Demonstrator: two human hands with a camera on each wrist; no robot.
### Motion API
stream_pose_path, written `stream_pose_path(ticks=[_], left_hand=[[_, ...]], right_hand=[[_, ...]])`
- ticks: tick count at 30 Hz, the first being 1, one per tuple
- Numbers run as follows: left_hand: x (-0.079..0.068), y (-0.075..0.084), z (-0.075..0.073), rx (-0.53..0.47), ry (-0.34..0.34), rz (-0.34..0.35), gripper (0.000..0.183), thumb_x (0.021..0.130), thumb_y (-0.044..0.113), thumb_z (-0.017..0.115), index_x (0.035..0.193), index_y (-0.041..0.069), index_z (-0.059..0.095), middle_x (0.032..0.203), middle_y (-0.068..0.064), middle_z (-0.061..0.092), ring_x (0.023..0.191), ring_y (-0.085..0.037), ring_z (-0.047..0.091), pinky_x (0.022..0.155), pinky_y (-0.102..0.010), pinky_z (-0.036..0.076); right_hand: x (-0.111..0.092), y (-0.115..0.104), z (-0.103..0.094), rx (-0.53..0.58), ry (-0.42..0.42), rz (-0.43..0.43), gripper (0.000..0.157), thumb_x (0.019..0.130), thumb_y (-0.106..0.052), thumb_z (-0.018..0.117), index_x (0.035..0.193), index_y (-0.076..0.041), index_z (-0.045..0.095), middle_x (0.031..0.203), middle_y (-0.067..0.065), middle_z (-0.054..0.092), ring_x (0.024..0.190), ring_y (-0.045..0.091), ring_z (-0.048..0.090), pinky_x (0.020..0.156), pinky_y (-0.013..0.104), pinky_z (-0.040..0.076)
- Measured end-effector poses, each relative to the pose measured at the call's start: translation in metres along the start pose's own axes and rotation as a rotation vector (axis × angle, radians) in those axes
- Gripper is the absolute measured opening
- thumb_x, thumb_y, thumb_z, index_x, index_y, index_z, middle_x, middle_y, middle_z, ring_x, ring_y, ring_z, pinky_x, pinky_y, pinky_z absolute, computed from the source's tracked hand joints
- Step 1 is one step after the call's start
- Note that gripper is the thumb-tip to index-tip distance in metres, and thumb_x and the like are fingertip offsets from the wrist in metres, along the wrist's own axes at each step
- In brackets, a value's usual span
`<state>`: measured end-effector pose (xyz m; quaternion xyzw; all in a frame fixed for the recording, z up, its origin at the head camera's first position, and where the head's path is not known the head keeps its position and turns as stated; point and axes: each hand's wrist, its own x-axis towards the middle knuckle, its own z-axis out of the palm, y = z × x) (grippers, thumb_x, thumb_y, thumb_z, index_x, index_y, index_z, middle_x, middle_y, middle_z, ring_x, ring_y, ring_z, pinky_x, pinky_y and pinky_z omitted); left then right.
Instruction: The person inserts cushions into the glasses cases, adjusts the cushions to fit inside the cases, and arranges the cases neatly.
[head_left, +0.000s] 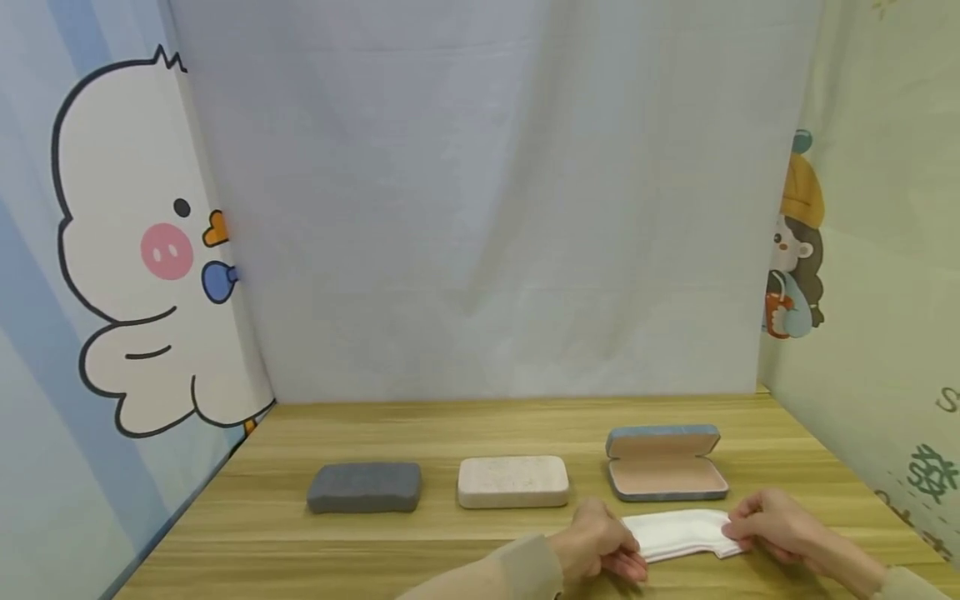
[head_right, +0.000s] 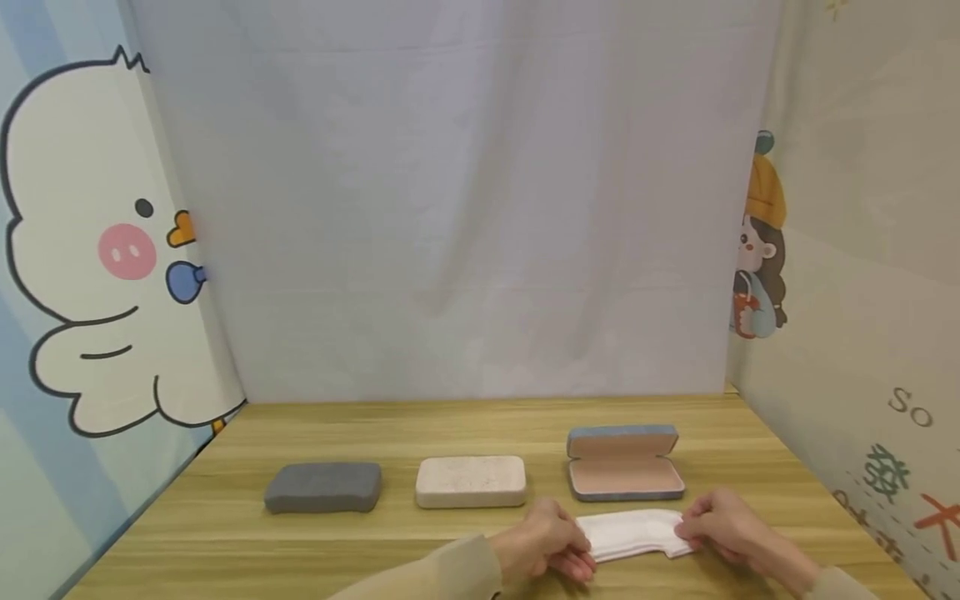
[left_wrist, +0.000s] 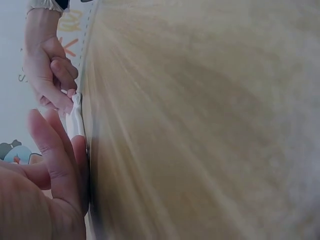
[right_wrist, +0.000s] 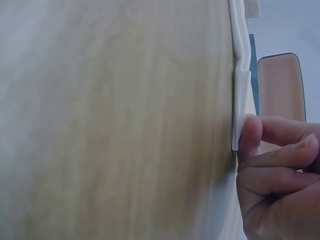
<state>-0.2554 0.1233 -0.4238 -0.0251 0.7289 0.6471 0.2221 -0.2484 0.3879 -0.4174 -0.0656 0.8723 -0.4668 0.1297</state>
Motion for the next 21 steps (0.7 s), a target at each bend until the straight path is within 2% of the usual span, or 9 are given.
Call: stream_pose_path(ticks=[3, 7, 11, 14, 21], left_hand=[[0.001, 0.0, -0.002, -0.01, -0.008, 0.007, 0.006, 0.078, -0.016, 0.063, 0.072, -0.012, 0.064, 0.074, -0.031, 0.068, 0.048, -0.023, 0.067, 0.039, -0.018, 0.052], [0.003, 0.002, -0.005, -0.018, -0.043, 0.022, 0.008, 0.079, -0.016, 0.061, 0.072, -0.011, 0.064, 0.079, -0.032, 0.068, 0.041, -0.011, 0.059, 0.042, -0.017, 0.054], [0.004, 0.01, -0.009, -0.025, -0.09, 0.044, 0.012, 0.08, -0.016, 0.059, 0.071, -0.01, 0.064, 0.084, -0.035, 0.067, 0.041, -0.009, 0.058, 0.045, -0.017, 0.055], [0.008, 0.018, -0.011, -0.029, -0.1, 0.052, 0.013, 0.081, -0.016, 0.058, 0.072, -0.011, 0.065, 0.085, -0.036, 0.066, 0.04, -0.009, 0.057, 0.043, -0.016, 0.053], [0.023, 0.038, -0.017, -0.036, -0.051, 0.047, 0.01, 0.082, -0.014, 0.06, 0.077, -0.013, 0.067, 0.088, -0.034, 0.066, 0.038, -0.009, 0.056, 0.042, -0.016, 0.052]], right_hand=[[0.0, -0.001, -0.001, 0.0, 0.004, 0.023, 0.017, 0.088, -0.019, 0.066, 0.084, -0.002, 0.063, 0.061, -0.008, 0.06, 0.038, -0.004, 0.029, 0.038, 0.01, 0.027], [0.001, -0.006, -0.005, 0.002, 0.012, 0.044, 0.017, 0.088, -0.02, 0.066, 0.082, -0.004, 0.064, 0.062, -0.009, 0.06, 0.04, -0.003, 0.029, 0.039, 0.01, 0.028], [0.006, -0.012, -0.011, 0.017, 0.002, 0.039, 0.015, 0.088, -0.018, 0.065, 0.077, -0.008, 0.064, 0.058, -0.011, 0.057, 0.04, -0.003, 0.029, 0.039, 0.01, 0.028], [0.009, -0.017, -0.018, 0.038, -0.019, 0.029, 0.017, 0.089, -0.017, 0.064, 0.073, -0.011, 0.062, 0.056, -0.011, 0.055, 0.04, -0.004, 0.028, 0.04, 0.011, 0.027], [0.02, -0.029, -0.033, 0.087, -0.037, 0.064, 0.019, 0.091, -0.016, 0.062, 0.072, -0.014, 0.062, 0.054, -0.012, 0.052, 0.041, -0.003, 0.026, 0.041, 0.012, 0.027]])
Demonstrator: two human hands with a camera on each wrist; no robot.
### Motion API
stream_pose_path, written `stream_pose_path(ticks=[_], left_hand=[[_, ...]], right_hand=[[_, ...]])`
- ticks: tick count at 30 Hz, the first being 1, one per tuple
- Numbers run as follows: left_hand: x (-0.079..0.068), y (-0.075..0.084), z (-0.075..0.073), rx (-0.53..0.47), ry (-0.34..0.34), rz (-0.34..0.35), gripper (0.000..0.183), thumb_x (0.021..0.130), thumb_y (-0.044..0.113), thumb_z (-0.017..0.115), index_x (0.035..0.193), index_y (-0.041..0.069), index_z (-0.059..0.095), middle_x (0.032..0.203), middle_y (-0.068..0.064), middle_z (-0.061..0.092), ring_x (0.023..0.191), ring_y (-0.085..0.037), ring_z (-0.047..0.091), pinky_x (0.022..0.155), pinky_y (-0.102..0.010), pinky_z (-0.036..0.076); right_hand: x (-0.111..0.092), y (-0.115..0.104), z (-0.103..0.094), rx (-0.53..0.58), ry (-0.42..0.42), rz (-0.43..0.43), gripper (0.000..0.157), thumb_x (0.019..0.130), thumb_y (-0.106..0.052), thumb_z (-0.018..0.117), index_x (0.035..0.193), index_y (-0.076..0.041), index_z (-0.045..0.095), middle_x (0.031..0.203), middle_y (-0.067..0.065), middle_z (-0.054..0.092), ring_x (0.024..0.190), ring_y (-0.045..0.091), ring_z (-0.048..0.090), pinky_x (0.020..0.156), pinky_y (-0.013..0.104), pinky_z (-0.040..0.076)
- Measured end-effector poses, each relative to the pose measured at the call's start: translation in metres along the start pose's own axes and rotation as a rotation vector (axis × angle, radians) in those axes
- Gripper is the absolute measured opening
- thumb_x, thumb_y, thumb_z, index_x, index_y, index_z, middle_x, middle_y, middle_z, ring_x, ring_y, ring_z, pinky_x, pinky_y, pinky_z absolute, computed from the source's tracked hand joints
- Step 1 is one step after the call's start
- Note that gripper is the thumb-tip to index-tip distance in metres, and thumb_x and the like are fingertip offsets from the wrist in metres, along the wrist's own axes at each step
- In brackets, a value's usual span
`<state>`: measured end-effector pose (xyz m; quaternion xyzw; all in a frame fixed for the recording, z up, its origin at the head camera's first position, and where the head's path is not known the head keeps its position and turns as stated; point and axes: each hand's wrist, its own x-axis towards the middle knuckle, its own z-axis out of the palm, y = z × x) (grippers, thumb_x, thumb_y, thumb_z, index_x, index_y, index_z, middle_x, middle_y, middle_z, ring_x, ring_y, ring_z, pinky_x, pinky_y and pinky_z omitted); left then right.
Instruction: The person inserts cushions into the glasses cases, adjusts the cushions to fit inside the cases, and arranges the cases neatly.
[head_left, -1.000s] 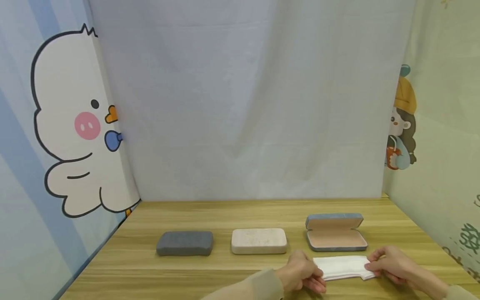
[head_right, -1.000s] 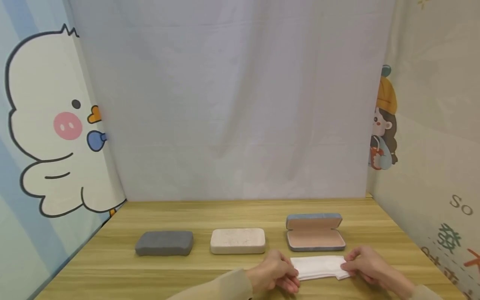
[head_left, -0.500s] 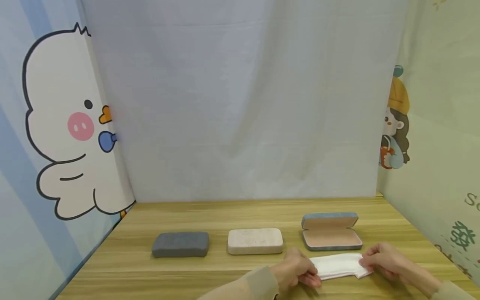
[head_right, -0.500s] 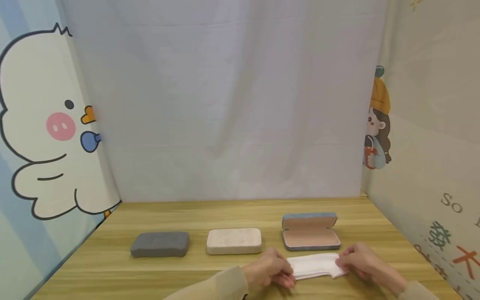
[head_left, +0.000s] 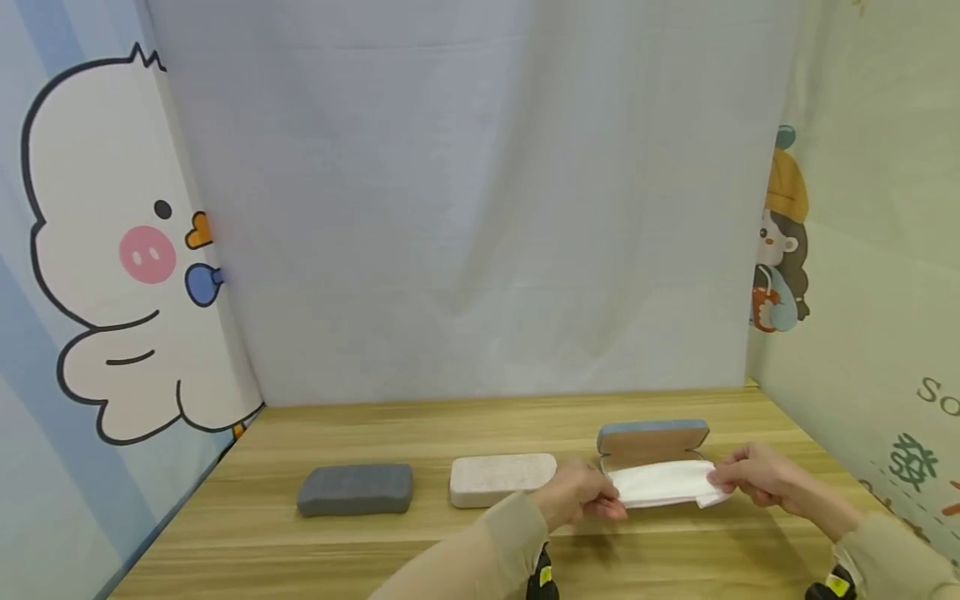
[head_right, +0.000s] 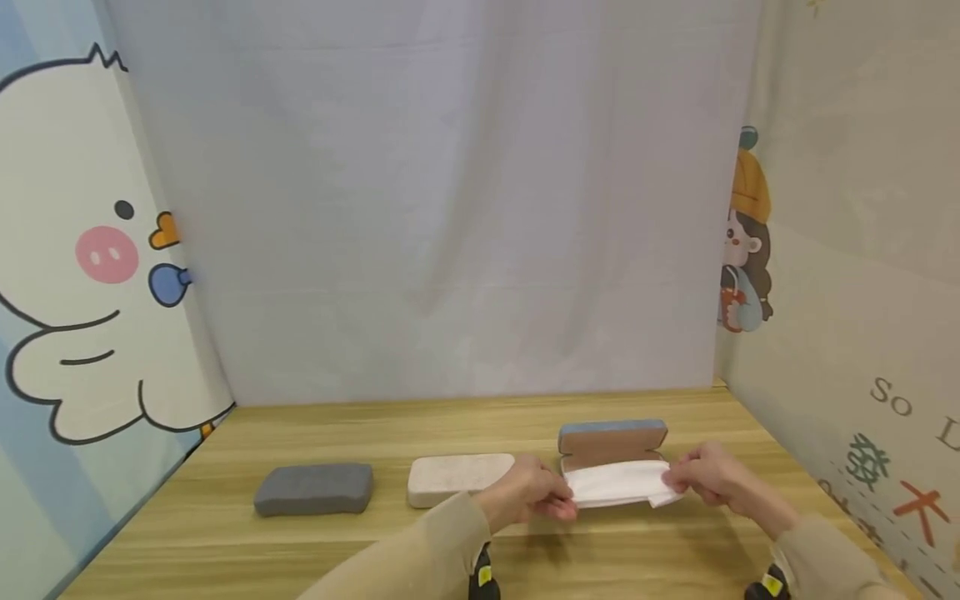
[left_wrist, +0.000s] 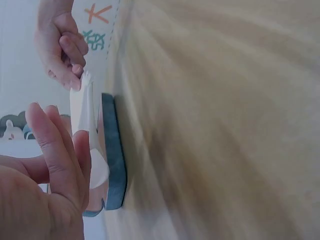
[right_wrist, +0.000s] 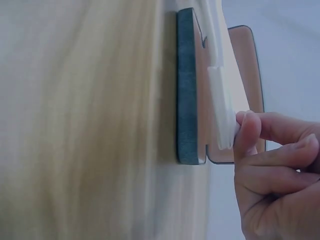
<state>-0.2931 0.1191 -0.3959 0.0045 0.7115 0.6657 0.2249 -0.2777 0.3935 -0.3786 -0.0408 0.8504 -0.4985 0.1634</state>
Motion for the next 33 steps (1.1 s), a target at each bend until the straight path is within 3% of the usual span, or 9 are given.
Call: stream_pose_path(ticks=[5, 10, 17, 28, 33], left_hand=[[0.013, 0.009, -0.002, -0.038, 0.047, 0.037, 0.01, 0.079, -0.018, 0.061, 0.088, -0.015, 0.062, 0.084, -0.036, 0.067, 0.038, -0.012, 0.057, 0.044, -0.021, 0.056], [0.023, 0.013, 0.0, -0.012, 0.093, 0.048, 0.014, 0.08, -0.017, 0.062, 0.093, -0.015, 0.062, 0.076, -0.031, 0.068, 0.037, -0.012, 0.058, 0.045, -0.021, 0.056], [0.033, 0.011, 0.009, -0.002, 0.157, 0.048, 0.016, 0.075, -0.021, 0.061, 0.089, -0.014, 0.059, 0.068, -0.027, 0.066, 0.034, -0.013, 0.055, 0.04, -0.018, 0.053], [0.037, 0.001, 0.013, 0.067, 0.179, 0.135, 0.015, 0.07, -0.022, 0.057, 0.066, -0.008, 0.059, 0.065, -0.029, 0.066, 0.03, -0.01, 0.047, 0.032, -0.018, 0.047], [0.036, 0.0, 0.015, 0.161, 0.21, 0.17, 0.021, 0.07, -0.019, 0.057, 0.055, -0.003, 0.057, 0.04, -0.008, 0.054, 0.027, -0.007, 0.042, 0.027, -0.015, 0.036]], right_hand=[[0.009, -0.005, -0.006, 0.001, 0.022, -0.011, 0.021, 0.091, -0.015, 0.061, 0.07, -0.013, 0.062, 0.048, -0.013, 0.043, 0.041, -0.001, 0.026, 0.041, 0.013, 0.026], [0.018, -0.001, -0.01, -0.01, 0.05, -0.014, 0.022, 0.091, -0.016, 0.062, 0.069, -0.013, 0.062, 0.045, -0.013, 0.038, 0.04, -0.001, 0.028, 0.041, 0.013, 0.028], [0.031, 0.012, -0.009, -0.025, 0.104, -0.002, 0.018, 0.089, -0.017, 0.065, 0.072, -0.011, 0.068, 0.05, -0.012, 0.05, 0.041, 0.0, 0.032, 0.041, 0.014, 0.03], [0.038, 0.016, 0.001, -0.066, 0.201, 0.016, 0.013, 0.086, -0.013, 0.067, 0.078, -0.002, 0.07, 0.055, -0.009, 0.061, 0.039, 0.0, 0.033, 0.039, 0.015, 0.031], [0.04, 0.014, 0.004, -0.115, 0.258, 0.025, 0.012, 0.082, -0.012, 0.069, 0.074, -0.002, 0.069, 0.051, -0.009, 0.057, 0.039, 0.001, 0.032, 0.039, 0.015, 0.031]])
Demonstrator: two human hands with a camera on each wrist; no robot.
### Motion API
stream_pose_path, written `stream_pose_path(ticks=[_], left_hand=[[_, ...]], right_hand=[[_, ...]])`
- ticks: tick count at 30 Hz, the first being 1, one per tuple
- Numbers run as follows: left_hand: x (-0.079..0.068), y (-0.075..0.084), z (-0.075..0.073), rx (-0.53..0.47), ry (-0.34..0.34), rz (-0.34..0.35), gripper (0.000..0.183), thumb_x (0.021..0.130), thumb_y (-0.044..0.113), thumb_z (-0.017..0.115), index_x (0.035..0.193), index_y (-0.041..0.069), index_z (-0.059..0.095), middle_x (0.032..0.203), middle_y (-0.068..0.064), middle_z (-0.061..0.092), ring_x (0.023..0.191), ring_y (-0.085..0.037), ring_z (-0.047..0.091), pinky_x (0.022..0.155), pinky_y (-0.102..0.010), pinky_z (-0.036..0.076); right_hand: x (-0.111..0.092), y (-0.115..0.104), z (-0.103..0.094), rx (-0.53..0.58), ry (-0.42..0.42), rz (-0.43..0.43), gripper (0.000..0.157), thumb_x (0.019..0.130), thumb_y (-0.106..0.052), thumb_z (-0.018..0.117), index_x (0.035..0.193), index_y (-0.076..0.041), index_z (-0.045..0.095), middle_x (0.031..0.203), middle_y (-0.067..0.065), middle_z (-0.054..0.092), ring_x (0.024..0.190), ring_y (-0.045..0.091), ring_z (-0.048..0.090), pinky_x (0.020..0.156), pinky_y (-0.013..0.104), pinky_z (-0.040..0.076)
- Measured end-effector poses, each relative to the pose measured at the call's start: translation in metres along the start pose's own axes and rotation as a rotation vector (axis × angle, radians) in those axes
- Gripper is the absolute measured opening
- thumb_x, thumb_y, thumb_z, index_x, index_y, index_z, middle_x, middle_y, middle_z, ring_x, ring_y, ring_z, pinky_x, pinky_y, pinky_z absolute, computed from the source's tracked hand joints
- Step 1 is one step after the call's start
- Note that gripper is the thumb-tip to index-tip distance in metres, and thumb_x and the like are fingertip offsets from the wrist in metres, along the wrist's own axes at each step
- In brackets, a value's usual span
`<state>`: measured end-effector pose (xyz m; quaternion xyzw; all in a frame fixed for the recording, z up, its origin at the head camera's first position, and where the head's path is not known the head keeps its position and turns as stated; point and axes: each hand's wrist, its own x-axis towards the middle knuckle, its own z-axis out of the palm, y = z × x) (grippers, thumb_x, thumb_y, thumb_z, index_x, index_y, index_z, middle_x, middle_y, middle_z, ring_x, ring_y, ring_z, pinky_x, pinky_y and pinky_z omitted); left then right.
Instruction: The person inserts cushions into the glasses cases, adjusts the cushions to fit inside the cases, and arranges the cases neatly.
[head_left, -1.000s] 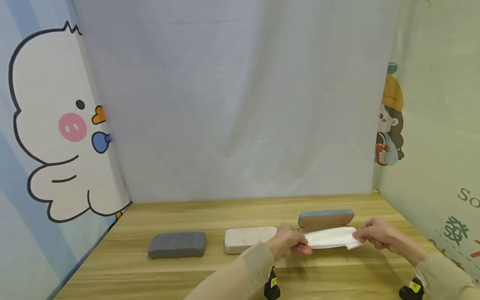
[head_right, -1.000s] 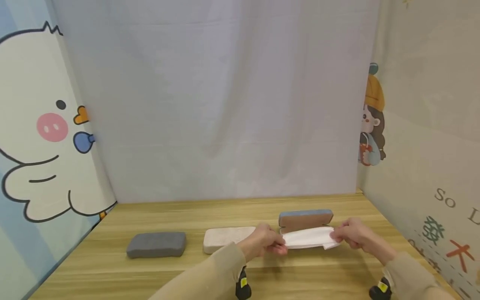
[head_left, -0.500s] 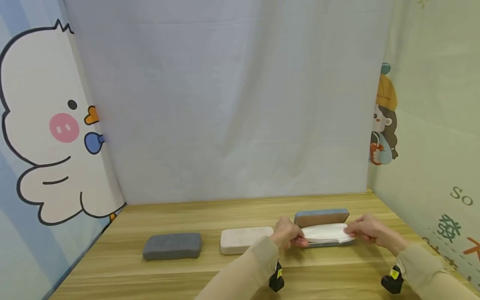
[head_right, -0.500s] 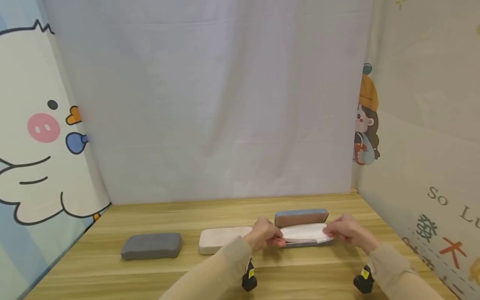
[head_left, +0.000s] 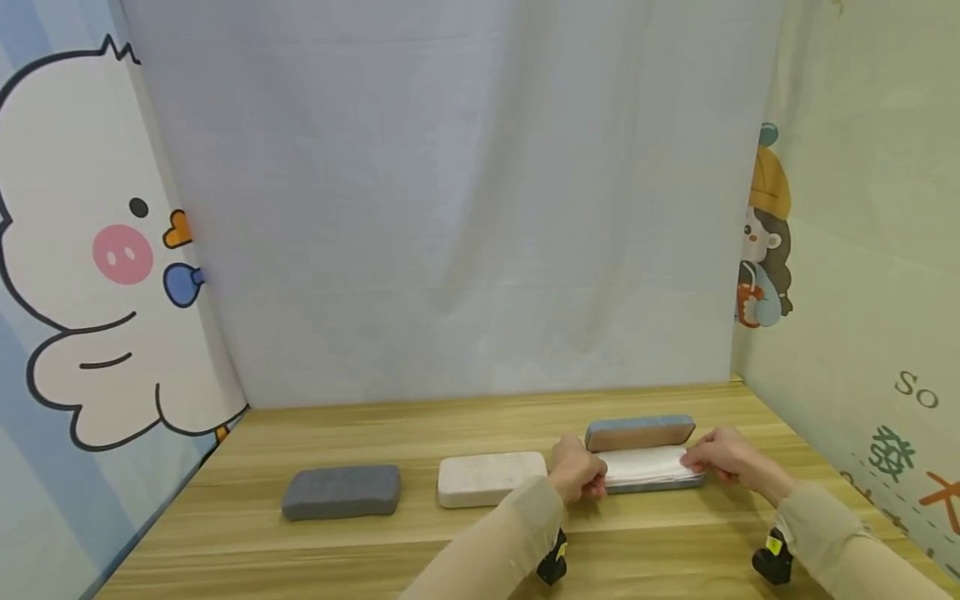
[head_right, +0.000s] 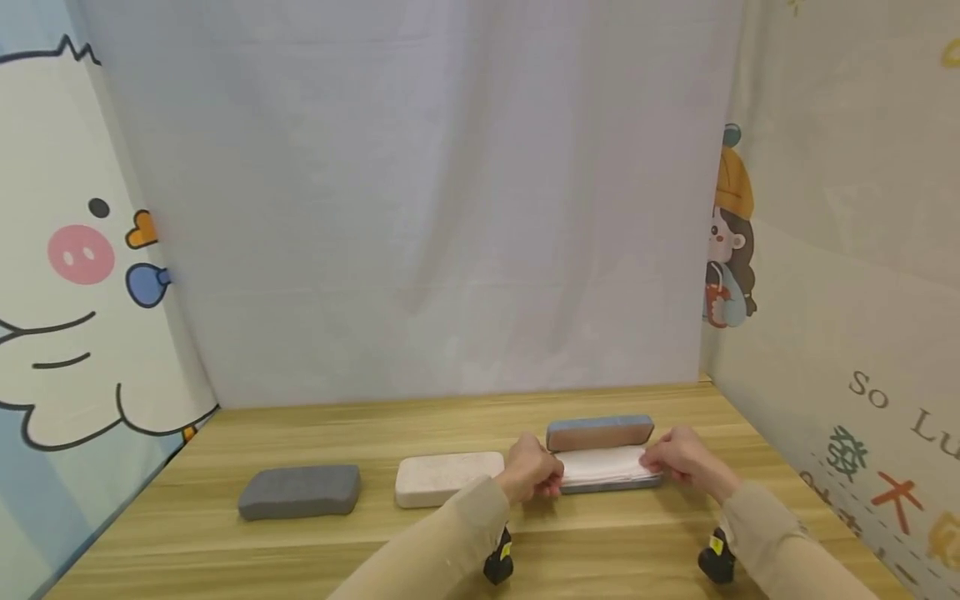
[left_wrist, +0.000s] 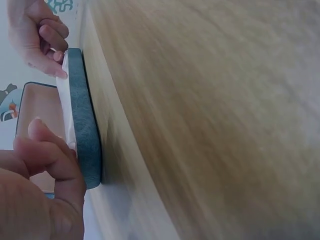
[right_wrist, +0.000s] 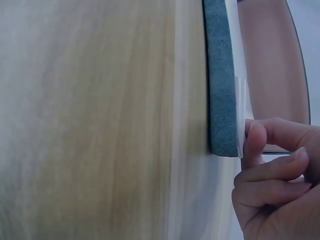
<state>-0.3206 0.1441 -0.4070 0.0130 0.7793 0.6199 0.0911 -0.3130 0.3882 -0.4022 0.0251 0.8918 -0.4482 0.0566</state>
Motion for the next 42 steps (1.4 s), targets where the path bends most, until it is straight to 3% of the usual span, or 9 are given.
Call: stream_pose_path(ticks=[3, 9, 14, 19, 22, 26, 31, 38, 42], left_hand=[[-0.001, 0.0, 0.0, 0.062, 0.012, 0.022, 0.025, 0.07, -0.017, 0.057, 0.051, -0.001, 0.056, 0.036, 0.0, 0.043, 0.026, -0.006, 0.039, 0.026, -0.013, 0.032], [0.0, -0.003, 0.001, 0.178, 0.035, 0.081, 0.027, 0.07, -0.014, 0.057, 0.047, 0.0, 0.057, 0.034, 0.002, 0.04, 0.026, -0.006, 0.037, 0.025, -0.013, 0.027], [-0.001, -0.001, 0.0, 0.24, 0.038, 0.109, 0.03, 0.07, -0.013, 0.055, 0.043, 0.0, 0.056, 0.033, 0.002, 0.038, 0.026, -0.006, 0.035, 0.025, -0.013, 0.026], [0.001, 0.0, 0.0, 0.315, 0.05, 0.064, 0.024, 0.072, -0.013, 0.06, 0.053, 0.0, 0.054, 0.037, -0.001, 0.043, 0.028, -0.012, 0.046, 0.026, -0.016, 0.037], [0.002, -0.001, -0.002, 0.291, 0.017, 0.039, 0.013, 0.074, -0.013, 0.061, 0.081, -0.004, 0.056, 0.045, -0.006, 0.047, 0.032, -0.016, 0.052, 0.031, -0.021, 0.047], [0.001, -0.003, -0.011, 0.146, -0.117, 0.014, 0.037, 0.079, -0.012, 0.053, 0.113, -0.001, 0.042, 0.053, -0.007, 0.045, 0.034, -0.015, 0.048, 0.036, -0.025, 0.052], [0.002, -0.003, -0.021, 0.039, -0.265, -0.026, 0.054, 0.077, -0.017, 0.051, 0.125, -0.001, 0.033, 0.055, -0.007, 0.048, 0.039, -0.016, 0.051, 0.049, -0.032, 0.06], [0.004, -0.003, -0.02, 0.014, -0.316, -0.021, 0.087, 0.07, -0.023, 0.056, 0.145, 0.005, 0.022, 0.066, -0.019, 0.059, 0.041, -0.018, 0.053, 0.052, -0.035, 0.061], [0.003, -0.006, -0.019, 0.002, -0.31, -0.002, 0.092, 0.065, -0.028, 0.058, 0.142, 0.011, 0.026, 0.076, -0.024, 0.058, 0.042, -0.019, 0.052, 0.048, -0.033, 0.059]], right_hand=[[0.001, -0.001, 0.002, -0.014, 0.012, 0.005, 0.013, 0.08, -0.011, 0.069, 0.069, -0.005, 0.067, 0.05, -0.01, 0.053, 0.039, 0.0, 0.03, 0.039, 0.014, 0.029], [0.002, -0.002, 0.005, -0.061, 0.034, 0.019, 0.032, 0.083, -0.013, 0.068, 0.054, -0.014, 0.053, 0.047, -0.008, 0.04, 0.04, 0.003, 0.026, 0.04, 0.016, 0.026], [0.002, -0.001, 0.008, -0.069, 0.063, -0.009, 0.036, 0.082, -0.012, 0.068, 0.054, -0.016, 0.046, 0.046, -0.009, 0.035, 0.04, 0.004, 0.025, 0.04, 0.017, 0.025], [0.001, 0.001, 0.013, -0.051, 0.093, -0.063, 0.033, 0.081, -0.007, 0.066, 0.058, -0.015, 0.044, 0.047, -0.01, 0.034, 0.037, 0.001, 0.024, 0.038, 0.016, 0.026], [-0.001, 0.003, 0.011, -0.03, 0.084, -0.092, 0.022, 0.083, -0.006, 0.065, 0.065, -0.007, 0.051, 0.049, -0.01, 0.036, 0.037, 0.001, 0.025, 0.038, 0.016, 0.026], [-0.006, 0.009, 0.001, -0.022, 0.039, -0.114, 0.018, 0.087, -0.011, 0.065, 0.076, -0.003, 0.053, 0.05, -0.009, 0.038, 0.039, 0.001, 0.026, 0.038, 0.015, 0.027], [-0.01, 0.017, -0.005, 0.0, -0.077, -0.091, 0.022, 0.09, -0.016, 0.064, 0.079, -0.006, 0.049, 0.052, -0.008, 0.038, 0.039, 0.0, 0.029, 0.038, 0.013, 0.028], [-0.009, 0.015, -0.004, -0.007, -0.118, -0.111, 0.025, 0.093, -0.021, 0.062, 0.086, -0.002, 0.048, 0.056, -0.005, 0.044, 0.039, 0.001, 0.036, 0.038, 0.013, 0.032], [-0.005, 0.015, -0.012, -0.01, -0.231, -0.117, 0.052, 0.096, -0.03, 0.059, 0.125, 0.008, 0.037, 0.064, 0.001, 0.053, 0.043, 0.006, 0.045, 0.04, 0.017, 0.039]])
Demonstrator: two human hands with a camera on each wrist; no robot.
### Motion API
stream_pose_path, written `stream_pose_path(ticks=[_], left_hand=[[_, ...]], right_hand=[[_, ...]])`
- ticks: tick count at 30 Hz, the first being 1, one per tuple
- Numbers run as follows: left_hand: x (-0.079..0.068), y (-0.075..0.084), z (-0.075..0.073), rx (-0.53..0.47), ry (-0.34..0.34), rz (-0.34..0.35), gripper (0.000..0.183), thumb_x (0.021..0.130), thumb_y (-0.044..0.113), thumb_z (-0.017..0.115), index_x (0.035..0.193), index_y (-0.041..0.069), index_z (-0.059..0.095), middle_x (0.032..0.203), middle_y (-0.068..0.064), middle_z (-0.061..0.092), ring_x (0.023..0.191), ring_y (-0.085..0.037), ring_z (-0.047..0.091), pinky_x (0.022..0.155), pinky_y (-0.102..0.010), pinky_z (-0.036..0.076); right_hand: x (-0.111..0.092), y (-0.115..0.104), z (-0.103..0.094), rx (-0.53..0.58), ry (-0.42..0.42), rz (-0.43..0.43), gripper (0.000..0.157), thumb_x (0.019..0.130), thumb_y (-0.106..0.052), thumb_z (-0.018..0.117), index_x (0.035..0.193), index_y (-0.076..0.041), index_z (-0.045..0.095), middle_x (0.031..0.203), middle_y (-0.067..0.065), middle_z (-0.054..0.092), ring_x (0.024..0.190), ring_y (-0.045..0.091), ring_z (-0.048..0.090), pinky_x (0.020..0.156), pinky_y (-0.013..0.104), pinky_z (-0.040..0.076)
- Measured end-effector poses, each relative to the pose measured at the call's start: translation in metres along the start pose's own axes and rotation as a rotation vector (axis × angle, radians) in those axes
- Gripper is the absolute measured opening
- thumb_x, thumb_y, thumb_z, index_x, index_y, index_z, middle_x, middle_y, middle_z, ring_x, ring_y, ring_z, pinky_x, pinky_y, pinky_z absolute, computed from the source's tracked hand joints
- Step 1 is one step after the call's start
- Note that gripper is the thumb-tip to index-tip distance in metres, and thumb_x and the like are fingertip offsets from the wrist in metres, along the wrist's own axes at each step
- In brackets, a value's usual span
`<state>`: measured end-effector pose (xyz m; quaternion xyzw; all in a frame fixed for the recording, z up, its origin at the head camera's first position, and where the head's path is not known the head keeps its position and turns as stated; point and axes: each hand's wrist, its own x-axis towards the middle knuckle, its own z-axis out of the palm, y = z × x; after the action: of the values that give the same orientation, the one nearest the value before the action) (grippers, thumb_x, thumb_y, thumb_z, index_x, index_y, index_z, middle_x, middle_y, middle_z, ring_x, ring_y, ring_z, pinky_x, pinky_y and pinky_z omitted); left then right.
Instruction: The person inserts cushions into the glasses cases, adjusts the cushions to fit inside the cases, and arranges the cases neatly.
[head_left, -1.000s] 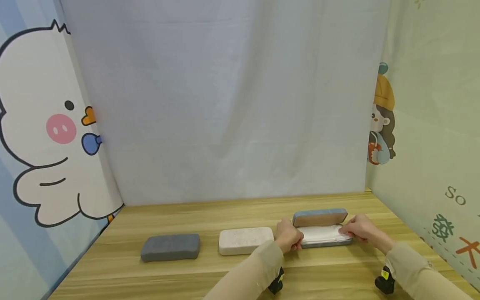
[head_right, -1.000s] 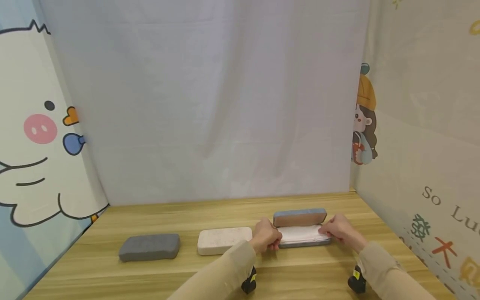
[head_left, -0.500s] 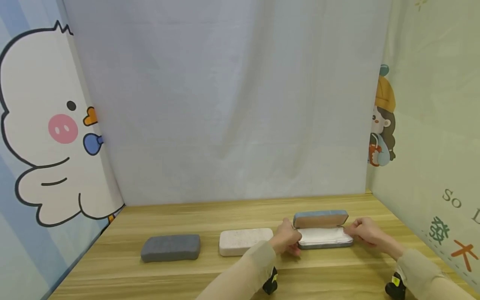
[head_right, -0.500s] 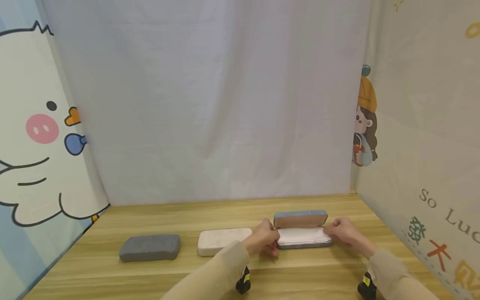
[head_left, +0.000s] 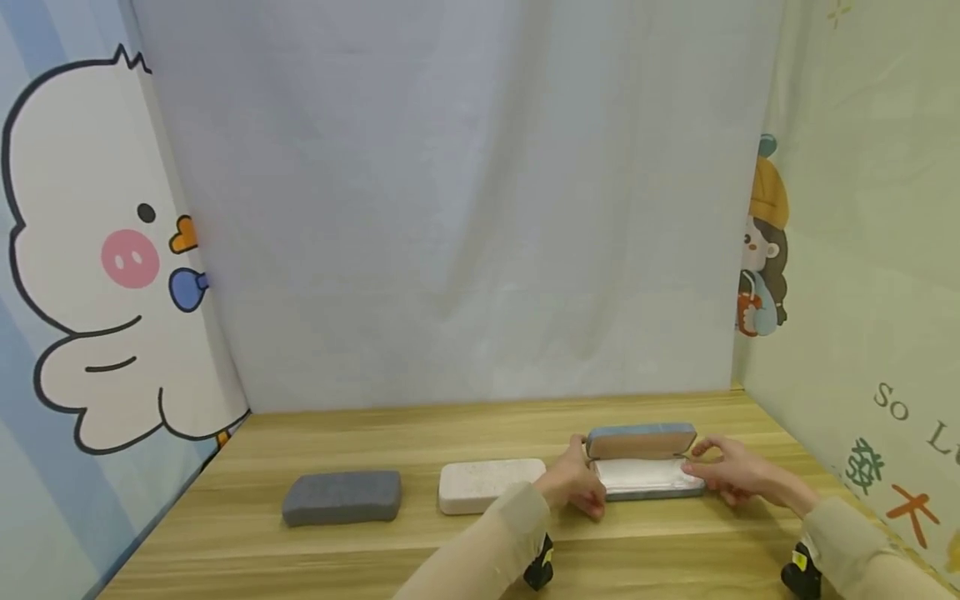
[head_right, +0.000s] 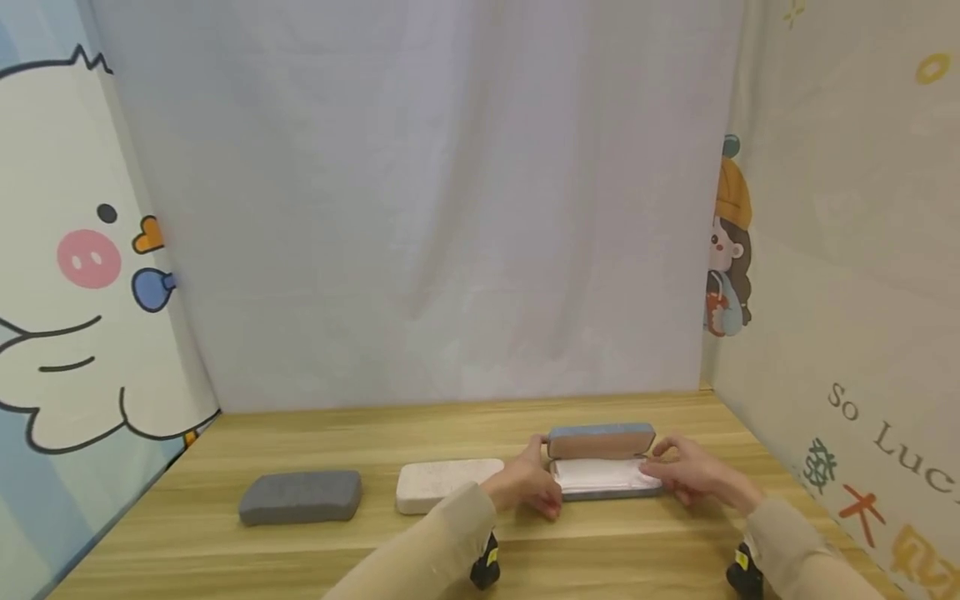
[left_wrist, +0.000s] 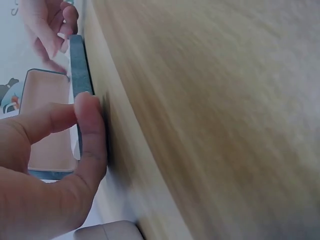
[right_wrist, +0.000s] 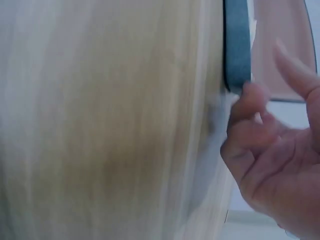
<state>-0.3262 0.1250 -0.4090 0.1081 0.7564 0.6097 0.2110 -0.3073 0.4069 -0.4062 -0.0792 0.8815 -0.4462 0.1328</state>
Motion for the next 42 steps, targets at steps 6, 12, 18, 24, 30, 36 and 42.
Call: stream_pose_path(ticks=[6, 12, 18, 24, 30, 36, 42], left_hand=[[-0.001, -0.003, 0.001, 0.017, 0.035, 0.021, 0.097, 0.062, -0.033, 0.062, 0.141, 0.016, 0.03, 0.085, -0.02, 0.053, 0.041, -0.017, 0.052, 0.04, -0.027, 0.055], [0.001, -0.005, 0.004, -0.01, 0.055, 0.026, 0.096, 0.062, -0.032, 0.068, 0.137, 0.017, 0.035, 0.1, -0.025, 0.053, 0.042, -0.019, 0.057, 0.042, -0.029, 0.056], [0.005, -0.007, 0.008, -0.061, 0.066, -0.022, 0.092, 0.066, -0.029, 0.068, 0.136, 0.021, 0.036, 0.087, -0.027, 0.06, 0.045, -0.021, 0.062, 0.046, -0.031, 0.059], [0.006, -0.008, 0.011, -0.114, 0.064, -0.034, 0.084, 0.067, -0.029, 0.066, 0.128, 0.021, 0.038, 0.07, -0.021, 0.059, 0.039, -0.016, 0.055, 0.041, -0.025, 0.055], [0.006, -0.008, 0.01, -0.114, 0.06, -0.03, 0.08, 0.069, -0.029, 0.066, 0.125, 0.021, 0.038, 0.071, -0.023, 0.063, 0.04, -0.016, 0.055, 0.044, -0.028, 0.057], [0.006, -0.008, 0.01, -0.093, 0.065, -0.02, 0.078, 0.068, -0.028, 0.066, 0.122, 0.021, 0.039, 0.069, -0.022, 0.063, 0.038, -0.015, 0.054, 0.042, -0.026, 0.056], [0.005, -0.008, 0.009, -0.083, 0.057, -0.007, 0.079, 0.068, -0.028, 0.067, 0.122, 0.022, 0.037, 0.07, -0.023, 0.063, 0.038, -0.015, 0.054, 0.043, -0.026, 0.056]], right_hand=[[0.006, 0.005, -0.008, 0.037, -0.177, -0.035, 0.112, 0.088, -0.02, 0.07, 0.148, 0.003, -0.022, 0.073, 0.002, 0.055, 0.05, 0.008, 0.052, 0.043, 0.019, 0.044], [0.009, 0.011, -0.009, 0.054, -0.18, -0.078, 0.12, 0.083, -0.013, 0.075, 0.144, 0.006, -0.027, 0.074, 0.001, 0.052, 0.048, 0.007, 0.053, 0.042, 0.018, 0.044], [0.01, 0.02, -0.014, 0.196, -0.24, -0.087, 0.118, 0.086, -0.005, 0.07, 0.142, 0.003, -0.033, 0.077, 0.001, 0.052, 0.051, 0.006, 0.057, 0.045, 0.019, 0.05], [0.012, 0.024, -0.017, 0.276, -0.287, -0.089, 0.114, 0.089, -0.003, 0.066, 0.141, 0.001, -0.036, 0.079, 0.001, 0.053, 0.055, 0.006, 0.059, 0.048, 0.02, 0.053], [0.013, 0.025, -0.018, 0.285, -0.296, -0.085, 0.113, 0.09, -0.003, 0.064, 0.14, 0.0, -0.037, 0.08, 0.0, 0.053, 0.056, 0.005, 0.06, 0.049, 0.019, 0.052], [0.014, 0.027, -0.017, 0.287, -0.298, -0.078, 0.114, 0.09, -0.004, 0.064, 0.14, -0.001, -0.038, 0.081, 0.001, 0.053, 0.058, 0.006, 0.061, 0.05, 0.019, 0.053], [0.014, 0.026, -0.017, 0.308, -0.316, -0.085, 0.112, 0.091, -0.003, 0.063, 0.142, -0.003, -0.037, 0.082, 0.002, 0.053, 0.058, 0.007, 0.061, 0.05, 0.019, 0.053]])
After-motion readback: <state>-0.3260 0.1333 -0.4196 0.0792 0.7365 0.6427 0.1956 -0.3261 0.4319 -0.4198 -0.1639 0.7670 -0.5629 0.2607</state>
